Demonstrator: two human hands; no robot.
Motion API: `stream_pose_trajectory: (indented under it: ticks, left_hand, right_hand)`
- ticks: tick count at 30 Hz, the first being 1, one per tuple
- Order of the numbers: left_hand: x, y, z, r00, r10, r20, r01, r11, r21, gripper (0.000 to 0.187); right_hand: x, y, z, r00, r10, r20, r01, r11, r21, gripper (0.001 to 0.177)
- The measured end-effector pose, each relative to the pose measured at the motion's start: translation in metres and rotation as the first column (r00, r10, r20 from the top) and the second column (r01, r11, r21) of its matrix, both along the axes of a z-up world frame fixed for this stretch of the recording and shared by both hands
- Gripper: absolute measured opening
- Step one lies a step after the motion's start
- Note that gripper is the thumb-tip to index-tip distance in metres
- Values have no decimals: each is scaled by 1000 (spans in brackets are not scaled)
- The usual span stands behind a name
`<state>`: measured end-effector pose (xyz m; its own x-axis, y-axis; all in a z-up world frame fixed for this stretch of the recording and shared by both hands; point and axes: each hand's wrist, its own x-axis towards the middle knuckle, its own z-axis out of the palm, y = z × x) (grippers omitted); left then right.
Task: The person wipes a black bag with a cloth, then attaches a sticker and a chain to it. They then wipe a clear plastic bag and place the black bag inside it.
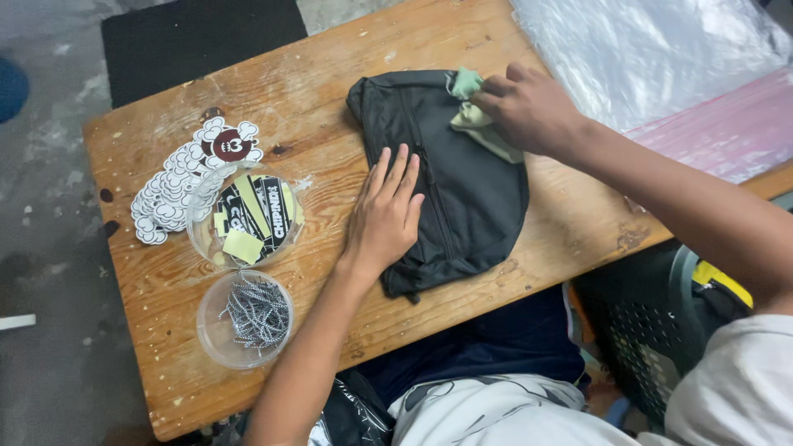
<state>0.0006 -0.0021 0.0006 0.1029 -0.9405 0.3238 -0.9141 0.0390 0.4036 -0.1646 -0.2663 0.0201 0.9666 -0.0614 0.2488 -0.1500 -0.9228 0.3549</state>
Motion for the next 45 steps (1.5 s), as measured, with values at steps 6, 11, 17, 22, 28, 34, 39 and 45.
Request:
stream_pose_trajectory:
  ticks: [6,11,17,22,28,34,39,45]
  left_hand:
    - [-1,-1,-12,999,27,40,-24,997,-76,52]
    - [-3,-1,-7,999,24,22,-23,999,-45,51]
    - [-1,0,-1,1000,23,-12,-22,998,53,53]
    - [-5,1,3,999,43,-30,-40,995,90,52]
    - [-2,3,1,999,18,45,-19,999,26,51]
    - [5,5,-4,967,6,-254,-20,999,-51,64]
    - [18,5,1,810,14,-586,-24,1000,-10,62]
    - [5,5,3,975,-15,-223,23,999,36,79]
  right_hand:
    - [-86,69,-14,988,-133,-78,148,958,246,39]
    - [-104,174,30,968,-85,-236,232,660,714,45]
    - [-91,159,57,988,-98,-123,149,348,926,39]
    - [-62,119,24,947,-321,-4,244,713,657,49]
    - [-35,193,33,952,291,98,-289,740,607,50]
    - [1,143,28,990,83,110,-137,705,696,60]
    - [12,194,-28,996,73,54,-89,898,430,38]
    - [-16,185,46,921,388,19,-276,618,736,41]
